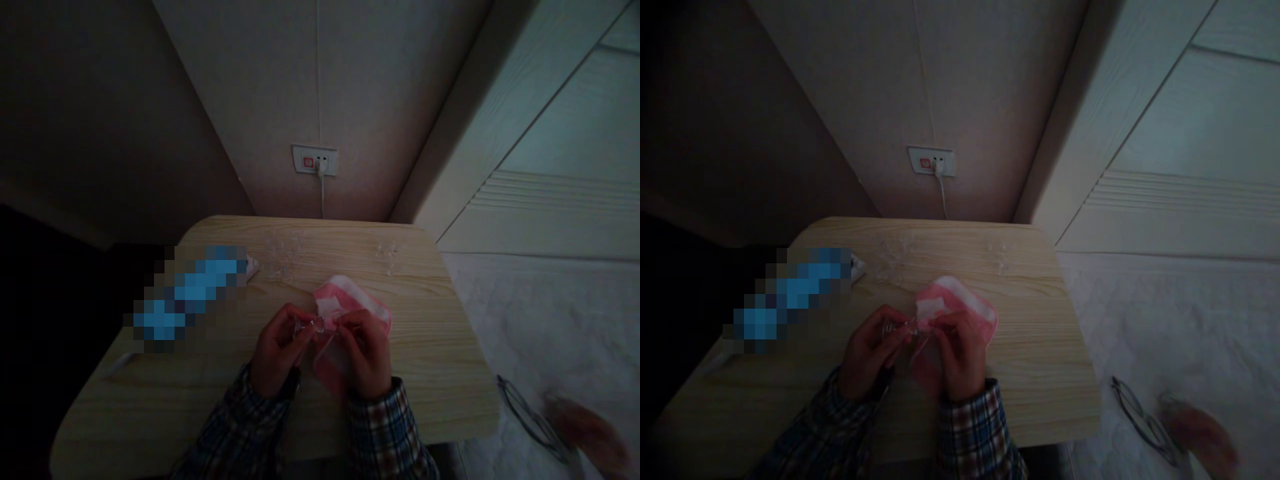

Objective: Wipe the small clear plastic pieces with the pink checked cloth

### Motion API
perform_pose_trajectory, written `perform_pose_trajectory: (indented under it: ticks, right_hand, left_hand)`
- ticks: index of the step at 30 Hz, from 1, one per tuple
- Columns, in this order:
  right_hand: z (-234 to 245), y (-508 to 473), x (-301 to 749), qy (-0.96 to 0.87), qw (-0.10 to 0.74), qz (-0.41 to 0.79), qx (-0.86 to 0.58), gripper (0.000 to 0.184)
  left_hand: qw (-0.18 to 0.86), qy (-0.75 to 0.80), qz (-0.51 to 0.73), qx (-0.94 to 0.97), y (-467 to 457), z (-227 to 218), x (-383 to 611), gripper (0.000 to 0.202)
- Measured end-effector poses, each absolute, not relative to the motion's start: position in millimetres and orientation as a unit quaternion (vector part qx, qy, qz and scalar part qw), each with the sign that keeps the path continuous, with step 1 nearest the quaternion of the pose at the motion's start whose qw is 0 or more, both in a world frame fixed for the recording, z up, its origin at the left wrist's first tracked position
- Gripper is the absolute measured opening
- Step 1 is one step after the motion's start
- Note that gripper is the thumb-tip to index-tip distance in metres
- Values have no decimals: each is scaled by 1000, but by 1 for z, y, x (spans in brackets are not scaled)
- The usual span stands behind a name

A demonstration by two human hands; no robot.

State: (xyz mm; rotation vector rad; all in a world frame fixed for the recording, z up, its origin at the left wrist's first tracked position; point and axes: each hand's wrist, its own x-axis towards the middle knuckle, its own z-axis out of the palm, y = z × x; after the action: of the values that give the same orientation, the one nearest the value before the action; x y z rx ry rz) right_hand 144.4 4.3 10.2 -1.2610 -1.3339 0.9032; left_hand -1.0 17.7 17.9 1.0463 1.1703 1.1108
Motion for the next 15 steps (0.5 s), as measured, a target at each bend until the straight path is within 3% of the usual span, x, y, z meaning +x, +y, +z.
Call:
perform_pose_trajectory:
  ticks: [8,15]
  right_hand:
    - [10,7,142,-621,500,372,-475,25]
    - [6,7,142,-615,480,400,-480,23]
  left_hand:
    - [564,507,493,426,17,16,-6,16]
    - [567,498,517,405,16,21,-1,15]
